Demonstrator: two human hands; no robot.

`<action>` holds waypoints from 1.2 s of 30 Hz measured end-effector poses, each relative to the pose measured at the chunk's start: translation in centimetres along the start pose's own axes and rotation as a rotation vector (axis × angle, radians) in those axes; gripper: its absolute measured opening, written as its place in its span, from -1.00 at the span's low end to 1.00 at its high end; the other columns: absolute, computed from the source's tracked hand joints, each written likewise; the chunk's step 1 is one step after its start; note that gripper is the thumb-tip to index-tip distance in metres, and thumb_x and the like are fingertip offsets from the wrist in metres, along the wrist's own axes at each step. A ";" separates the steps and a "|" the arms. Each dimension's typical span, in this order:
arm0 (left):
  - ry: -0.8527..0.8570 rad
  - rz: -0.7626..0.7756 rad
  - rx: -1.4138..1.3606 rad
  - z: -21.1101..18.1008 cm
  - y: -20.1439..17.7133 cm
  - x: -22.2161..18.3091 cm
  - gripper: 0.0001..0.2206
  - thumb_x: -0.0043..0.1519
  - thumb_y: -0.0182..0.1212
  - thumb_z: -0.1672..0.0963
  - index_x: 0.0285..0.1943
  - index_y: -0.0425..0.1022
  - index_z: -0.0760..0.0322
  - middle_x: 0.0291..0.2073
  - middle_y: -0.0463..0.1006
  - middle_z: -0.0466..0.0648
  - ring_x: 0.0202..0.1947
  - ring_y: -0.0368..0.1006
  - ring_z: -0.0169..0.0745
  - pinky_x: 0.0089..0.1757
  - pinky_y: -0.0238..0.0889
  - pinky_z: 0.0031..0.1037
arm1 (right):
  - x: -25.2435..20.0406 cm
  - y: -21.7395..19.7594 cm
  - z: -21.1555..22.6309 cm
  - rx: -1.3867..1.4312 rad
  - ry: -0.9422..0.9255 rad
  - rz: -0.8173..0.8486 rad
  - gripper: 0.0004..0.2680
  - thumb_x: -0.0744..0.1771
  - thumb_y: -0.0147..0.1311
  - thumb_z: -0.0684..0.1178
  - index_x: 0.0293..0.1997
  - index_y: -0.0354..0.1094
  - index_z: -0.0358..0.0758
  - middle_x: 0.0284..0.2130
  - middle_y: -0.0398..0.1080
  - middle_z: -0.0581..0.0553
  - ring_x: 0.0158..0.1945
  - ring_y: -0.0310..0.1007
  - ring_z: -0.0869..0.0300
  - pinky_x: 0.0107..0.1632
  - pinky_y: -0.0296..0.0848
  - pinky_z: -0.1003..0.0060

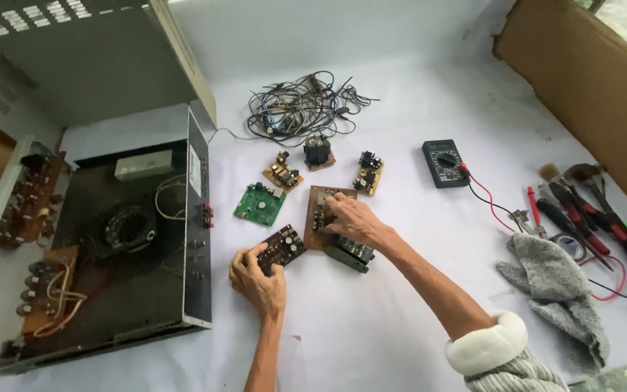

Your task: Organizing and arranging various circuit boards and electronic components on a white workspace.

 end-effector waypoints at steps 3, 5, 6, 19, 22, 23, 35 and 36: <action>0.011 0.090 -0.031 0.7 1.0 -0.5 -0.49 -0.10 0.19 0.15 0.11 0.49 -0.11 0.13 0.25 -0.02 0.26 0.12 0.28 0.12 0.05 0.13 | -0.9 0.2 -1.9 0.015 -0.064 -0.042 -0.70 0.29 0.19 0.02 0.02 0.28 -0.32 -0.14 0.34 -0.34 -0.10 0.51 -0.32 -0.12 0.54 -0.18; 0.032 0.113 -0.023 1.1 1.7 -0.6 -0.46 -0.13 0.16 0.16 0.12 0.49 -0.10 0.14 0.25 -0.02 0.28 0.12 0.29 0.12 0.07 0.14 | -1.4 -0.9 -2.4 0.047 -0.084 -0.071 -0.74 0.30 0.12 0.02 0.01 0.28 -0.27 -0.13 0.35 -0.32 -0.07 0.50 -0.32 -0.10 0.54 -0.16; 0.068 0.137 0.018 1.3 2.3 -0.7 -0.42 -0.15 0.19 0.18 0.15 0.47 -0.13 0.19 0.23 0.00 0.30 0.10 0.30 0.11 0.08 0.14 | -1.7 -2.0 -2.5 0.041 -0.063 -0.111 -0.78 0.28 0.16 -0.02 -0.06 0.30 -0.25 -0.15 0.37 -0.33 -0.09 0.50 -0.32 -0.10 0.53 -0.17; 0.095 0.159 -0.012 -0.2 0.8 -0.5 -0.27 -0.15 0.20 0.28 0.32 0.38 -0.03 0.25 0.25 0.07 0.31 0.12 0.26 0.16 0.09 0.09 | -3.4 -4.7 4.1 -0.045 -0.015 -0.224 -0.90 0.34 0.10 -0.13 -0.09 0.47 -0.04 -0.11 0.41 -0.12 0.05 0.44 0.00 0.01 0.51 0.18; 0.092 0.135 -0.067 -0.2 0.9 -0.3 -0.26 -0.16 0.21 0.28 0.33 0.37 -0.03 0.22 0.28 0.03 0.29 0.15 0.21 0.18 0.07 0.06 | -2.3 -1.6 7.8 0.085 -0.036 -0.050 -0.64 0.29 0.28 0.07 0.18 0.33 -0.08 -0.01 0.41 -0.22 0.08 0.46 -0.11 -0.01 0.60 -0.02; 0.097 0.134 -0.061 -0.1 0.9 -0.2 -0.26 -0.16 0.21 0.28 0.33 0.37 -0.03 0.22 0.28 0.03 0.29 0.15 0.21 0.18 0.07 0.06 | -2.4 -1.2 8.5 0.092 -0.038 -0.054 -0.64 0.29 0.28 0.07 0.18 0.33 -0.08 -0.01 0.41 -0.22 0.08 0.46 -0.11 -0.01 0.60 -0.02; -0.087 0.001 -0.422 1.1 -0.3 0.2 -0.51 0.09 0.11 0.30 0.25 0.43 0.17 0.12 0.35 0.08 0.11 0.42 0.21 0.01 0.43 -0.20 | 4.0 2.2 3.8 -0.018 -0.187 -0.100 -0.69 0.23 0.22 -0.26 0.06 0.37 -0.12 -0.03 0.36 -0.22 0.03 0.49 -0.17 -0.02 0.58 0.04; -0.087 -0.002 -0.428 1.0 -0.5 0.2 -0.53 0.09 0.11 0.29 0.23 0.45 0.18 0.11 0.36 0.07 0.09 0.43 0.21 0.00 0.45 -0.20 | 4.7 1.9 3.5 -0.068 -0.181 -0.146 -0.66 0.23 0.22 -0.25 0.09 0.35 -0.09 0.01 0.34 -0.20 0.06 0.46 -0.16 -0.02 0.59 0.02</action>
Point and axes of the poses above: each hand's wrist, its own x-axis towards the middle knuckle, its own y-axis out of the palm, z = x × y, the point moved 8 cm from there along x, towards the middle knuckle
